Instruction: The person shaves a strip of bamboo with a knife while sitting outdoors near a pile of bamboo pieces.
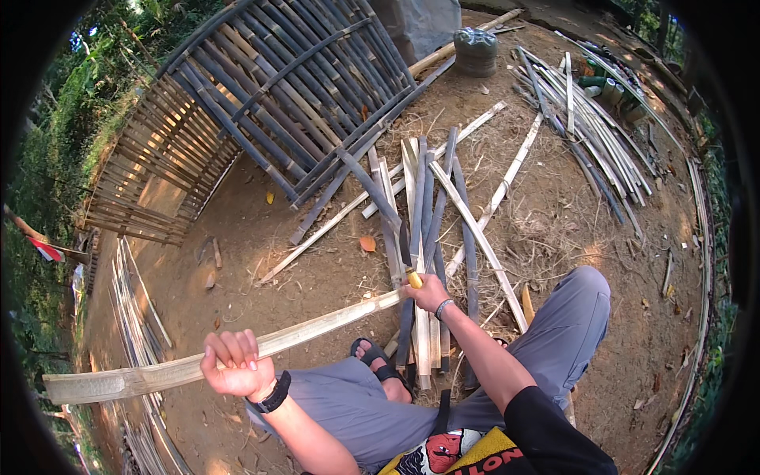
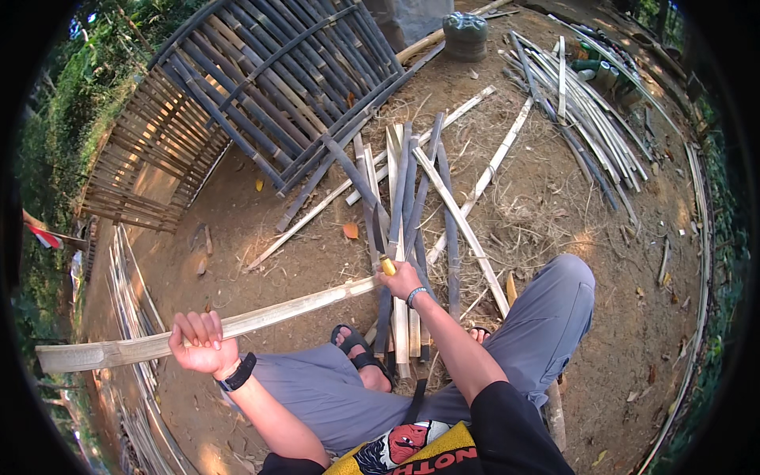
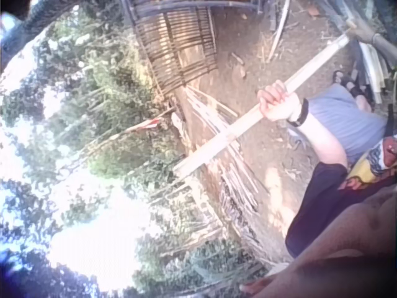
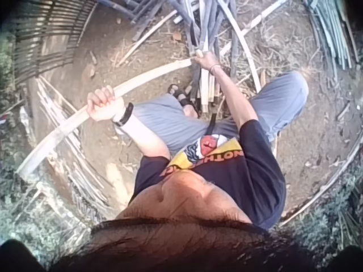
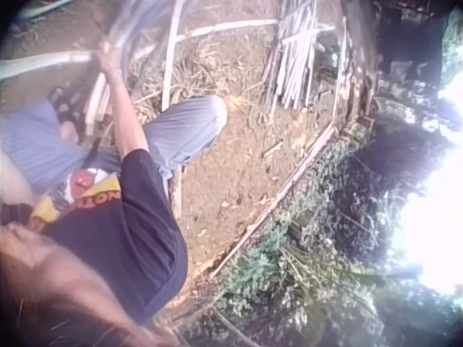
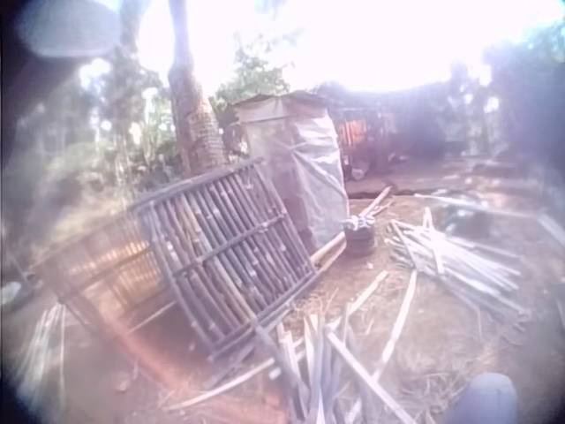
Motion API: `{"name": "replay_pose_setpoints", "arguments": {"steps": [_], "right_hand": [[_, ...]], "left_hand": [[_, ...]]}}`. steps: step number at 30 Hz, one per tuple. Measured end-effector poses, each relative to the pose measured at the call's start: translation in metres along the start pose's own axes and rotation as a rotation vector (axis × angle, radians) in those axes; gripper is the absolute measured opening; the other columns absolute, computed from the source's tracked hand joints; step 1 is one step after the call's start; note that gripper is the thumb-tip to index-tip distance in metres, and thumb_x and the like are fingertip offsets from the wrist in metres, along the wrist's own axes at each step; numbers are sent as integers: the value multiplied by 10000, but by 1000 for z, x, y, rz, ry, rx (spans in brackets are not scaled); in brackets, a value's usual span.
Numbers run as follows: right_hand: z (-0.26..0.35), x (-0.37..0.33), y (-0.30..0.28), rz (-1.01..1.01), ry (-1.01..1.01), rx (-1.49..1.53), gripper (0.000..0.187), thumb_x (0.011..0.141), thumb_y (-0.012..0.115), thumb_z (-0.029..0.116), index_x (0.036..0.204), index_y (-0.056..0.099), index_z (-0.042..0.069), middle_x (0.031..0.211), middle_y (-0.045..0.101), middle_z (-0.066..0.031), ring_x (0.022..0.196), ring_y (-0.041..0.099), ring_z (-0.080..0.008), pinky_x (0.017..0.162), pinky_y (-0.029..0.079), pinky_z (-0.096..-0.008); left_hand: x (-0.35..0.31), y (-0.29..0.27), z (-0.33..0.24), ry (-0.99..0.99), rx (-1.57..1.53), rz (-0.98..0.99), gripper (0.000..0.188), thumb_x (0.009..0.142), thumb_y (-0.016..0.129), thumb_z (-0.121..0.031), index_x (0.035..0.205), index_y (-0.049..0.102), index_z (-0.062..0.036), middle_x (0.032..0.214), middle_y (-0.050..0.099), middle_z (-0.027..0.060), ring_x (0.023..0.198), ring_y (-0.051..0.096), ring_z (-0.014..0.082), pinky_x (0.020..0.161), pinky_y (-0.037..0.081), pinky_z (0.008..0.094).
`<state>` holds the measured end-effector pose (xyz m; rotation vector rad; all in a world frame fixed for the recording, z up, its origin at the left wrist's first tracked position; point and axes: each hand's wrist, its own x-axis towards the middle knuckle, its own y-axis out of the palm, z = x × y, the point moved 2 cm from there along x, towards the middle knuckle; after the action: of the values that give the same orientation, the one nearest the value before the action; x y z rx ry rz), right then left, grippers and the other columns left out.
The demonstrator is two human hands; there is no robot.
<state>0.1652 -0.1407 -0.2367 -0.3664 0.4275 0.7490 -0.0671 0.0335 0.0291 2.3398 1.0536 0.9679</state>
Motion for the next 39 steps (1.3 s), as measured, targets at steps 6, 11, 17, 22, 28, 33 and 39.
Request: {"name": "replay_pose_setpoints", "arguments": {"steps": [6, 11, 17, 22, 28, 33, 39], "right_hand": [[2, 10, 9, 57, -147, -28, 250, 748, 723, 218, 895, 678, 21, 711, 647, -80, 635, 596, -135, 630, 483, -311], [-1, 16, 14, 80, -169, -72, 240, 765, 707, 223, 862, 664, 8, 733, 665, -107, 671, 623, -153, 658, 490, -318], [-15, 27, 15, -44, -208, -130, 262, 786, 676, 234, 851, 647, -19, 731, 661, -148, 699, 653, -220, 673, 495, -354], [-52, 30, -21, -366, -82, -125, 299, 767, 698, 260, 824, 637, -27, 706, 653, -159, 680, 651, -261, 654, 497, -380], [-47, 2, -32, -461, -29, -143, 186, 721, 688, 173, 773, 642, 0, 728, 662, -189, 721, 663, -314, 696, 511, -401], [-36, -1, -7, -217, -208, -84, 182, 733, 654, 158, 818, 623, 1, 762, 659, -198, 734, 658, -343, 692, 510, -409], [-15, -60, 22, -213, -205, -359, 374, 890, 554, 306, 1077, 454, -3, 786, 618, -286, 781, 588, -480, 707, 463, -527]], "left_hand": [[-1, 0, 0, 7, 14, -3, 355, 914, 415, -236, 591, 301, -144, 442, 281, -23, 317, 239, 88, 379, 248, 233], [-1, -1, 0, 8, 17, -12, 354, 916, 412, -236, 592, 304, -143, 444, 285, -23, 320, 245, 87, 382, 250, 235], [-1, 0, 0, 7, 13, 16, 348, 920, 404, -226, 596, 307, -141, 453, 287, -21, 326, 248, 92, 393, 255, 243], [-1, 2, 2, 3, 9, -6, 349, 920, 404, -230, 597, 305, -142, 450, 286, -23, 324, 245, 90, 392, 249, 241], [-4, -1, -2, 14, 28, -37, 346, 905, 412, -240, 591, 299, -148, 437, 284, -27, 318, 242, 86, 382, 240, 235], [-2, 4, 2, 15, 40, -97, 340, 886, 415, -240, 580, 294, -154, 424, 284, -29, 313, 243, 80, 373, 234, 228], [-2, -1, 0, 23, 46, -72, 351, 918, 402, -237, 597, 298, -141, 449, 281, -23, 325, 234, 86, 377, 243, 229]]}}
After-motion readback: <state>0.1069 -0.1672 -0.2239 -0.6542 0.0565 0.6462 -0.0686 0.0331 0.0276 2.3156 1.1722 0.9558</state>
